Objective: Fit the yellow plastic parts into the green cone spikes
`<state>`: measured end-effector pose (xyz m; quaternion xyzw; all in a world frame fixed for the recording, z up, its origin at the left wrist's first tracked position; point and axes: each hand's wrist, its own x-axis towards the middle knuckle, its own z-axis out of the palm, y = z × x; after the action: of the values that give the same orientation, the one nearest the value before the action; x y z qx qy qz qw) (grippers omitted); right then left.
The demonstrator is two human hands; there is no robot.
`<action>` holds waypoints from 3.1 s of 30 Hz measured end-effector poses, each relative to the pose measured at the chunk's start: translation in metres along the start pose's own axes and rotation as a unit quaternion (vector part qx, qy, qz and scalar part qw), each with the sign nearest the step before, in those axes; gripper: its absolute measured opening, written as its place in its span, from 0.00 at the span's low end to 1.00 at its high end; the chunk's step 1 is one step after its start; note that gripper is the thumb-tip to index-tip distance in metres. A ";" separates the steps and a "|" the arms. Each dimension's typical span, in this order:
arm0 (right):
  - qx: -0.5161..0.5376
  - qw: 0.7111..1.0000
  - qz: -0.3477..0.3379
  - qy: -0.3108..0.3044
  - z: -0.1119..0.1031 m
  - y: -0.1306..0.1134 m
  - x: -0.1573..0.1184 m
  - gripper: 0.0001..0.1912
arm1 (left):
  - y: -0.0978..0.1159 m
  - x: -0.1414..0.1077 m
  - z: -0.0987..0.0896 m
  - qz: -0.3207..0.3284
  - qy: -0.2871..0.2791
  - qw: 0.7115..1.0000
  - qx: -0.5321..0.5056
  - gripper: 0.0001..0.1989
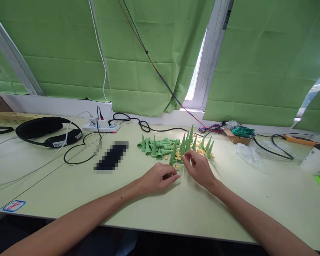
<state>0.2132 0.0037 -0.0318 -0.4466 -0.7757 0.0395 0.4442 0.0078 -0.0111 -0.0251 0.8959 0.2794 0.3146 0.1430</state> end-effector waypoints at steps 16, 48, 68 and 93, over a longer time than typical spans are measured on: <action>0.106 0.986 -0.113 -0.053 0.001 -0.019 -0.011 0.04 | -0.002 0.001 -0.001 -0.028 -0.011 0.999 -0.022 0.15; 0.107 0.990 -0.087 -0.026 -0.002 -0.022 -0.008 0.06 | -0.001 0.001 -0.005 -0.024 0.009 1.000 0.003 0.13; 0.119 0.984 -0.134 -0.017 0.003 -0.014 -0.009 0.03 | -0.006 0.002 -0.001 -0.079 0.049 0.994 -0.060 0.19; 0.092 0.990 -0.105 0.026 0.004 -0.009 -0.007 0.04 | -0.001 0.005 -0.007 -0.109 0.183 0.976 -0.046 0.09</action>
<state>0.2061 -0.0053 -0.0345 -0.3209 -0.7994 0.0523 0.5052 0.0066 -0.0069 -0.0178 0.7798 0.3820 0.4679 0.1642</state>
